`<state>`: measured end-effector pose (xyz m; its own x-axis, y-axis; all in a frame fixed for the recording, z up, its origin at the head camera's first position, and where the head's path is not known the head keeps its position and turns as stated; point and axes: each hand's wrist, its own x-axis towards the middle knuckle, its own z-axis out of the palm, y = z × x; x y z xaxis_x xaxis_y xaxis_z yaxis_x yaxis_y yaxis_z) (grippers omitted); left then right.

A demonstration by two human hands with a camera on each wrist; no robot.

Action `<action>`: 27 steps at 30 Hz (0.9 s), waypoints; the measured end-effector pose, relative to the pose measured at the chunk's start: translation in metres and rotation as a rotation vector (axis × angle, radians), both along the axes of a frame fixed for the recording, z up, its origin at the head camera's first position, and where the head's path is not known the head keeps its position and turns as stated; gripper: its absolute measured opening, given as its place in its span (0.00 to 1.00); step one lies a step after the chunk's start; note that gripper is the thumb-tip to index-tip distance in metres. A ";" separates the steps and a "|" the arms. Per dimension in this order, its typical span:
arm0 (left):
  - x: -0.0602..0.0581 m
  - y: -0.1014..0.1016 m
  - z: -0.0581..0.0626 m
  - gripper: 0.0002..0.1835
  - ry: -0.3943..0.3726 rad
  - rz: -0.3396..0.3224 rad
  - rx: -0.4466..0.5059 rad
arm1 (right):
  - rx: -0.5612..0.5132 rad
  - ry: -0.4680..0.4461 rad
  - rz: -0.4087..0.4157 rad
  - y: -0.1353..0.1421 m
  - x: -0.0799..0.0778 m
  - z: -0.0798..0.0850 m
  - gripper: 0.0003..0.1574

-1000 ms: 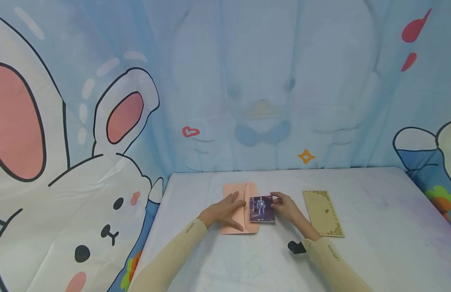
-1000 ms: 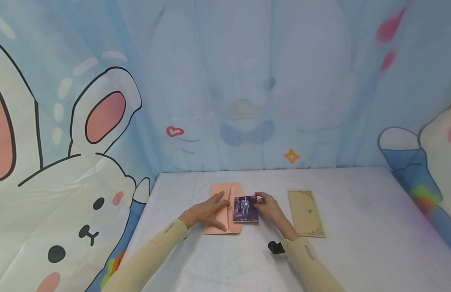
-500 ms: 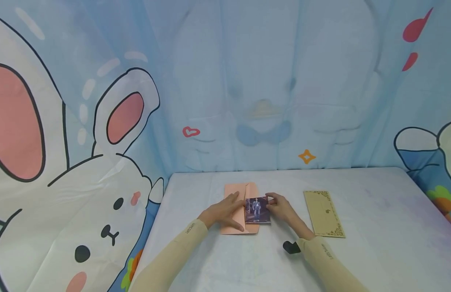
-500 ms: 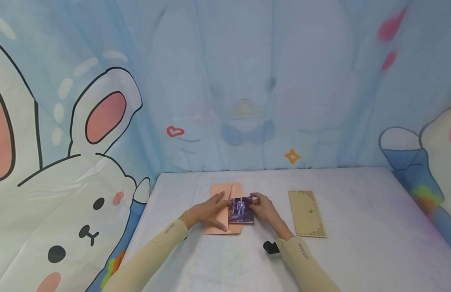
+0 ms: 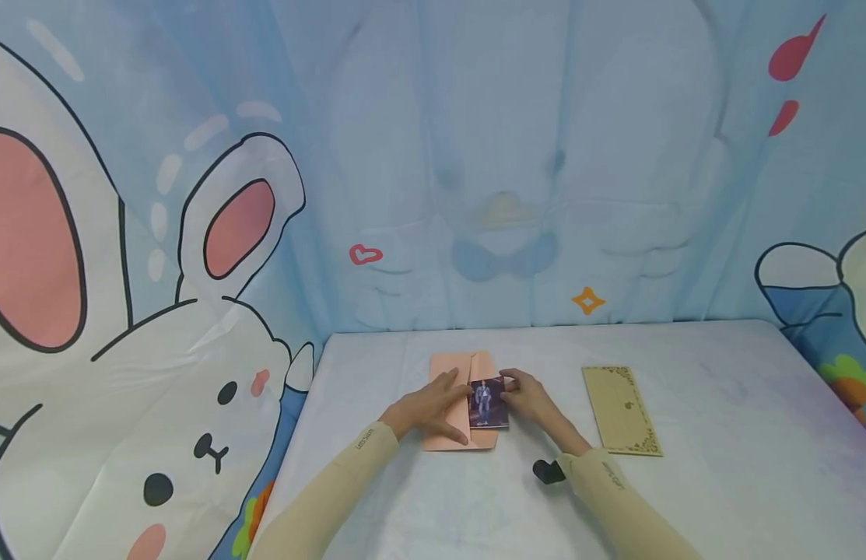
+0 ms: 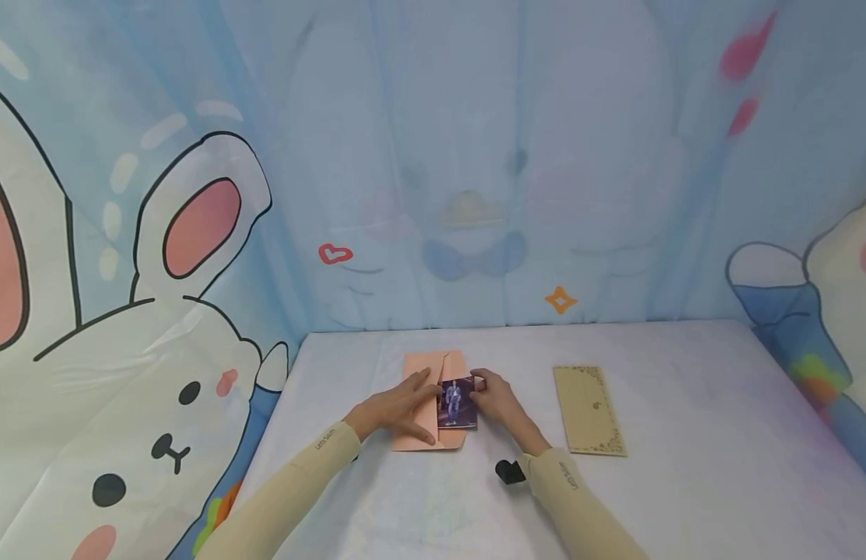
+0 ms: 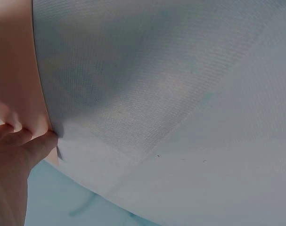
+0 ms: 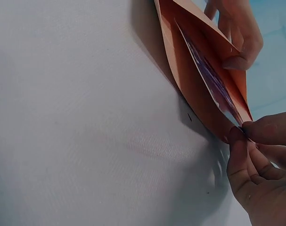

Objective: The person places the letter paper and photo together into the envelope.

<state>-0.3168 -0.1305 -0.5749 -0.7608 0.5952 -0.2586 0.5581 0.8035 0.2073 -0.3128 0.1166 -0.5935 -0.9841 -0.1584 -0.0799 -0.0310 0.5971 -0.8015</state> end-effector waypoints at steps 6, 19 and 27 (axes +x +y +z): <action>0.001 0.000 0.001 0.52 -0.016 0.012 0.005 | 0.006 -0.005 0.007 -0.006 0.000 0.002 0.31; 0.000 -0.001 0.002 0.52 0.004 -0.023 0.015 | 0.024 0.021 0.032 -0.019 -0.003 0.005 0.32; 0.000 -0.001 -0.002 0.52 0.025 -0.034 0.002 | 0.009 0.006 -0.003 -0.028 -0.002 0.001 0.31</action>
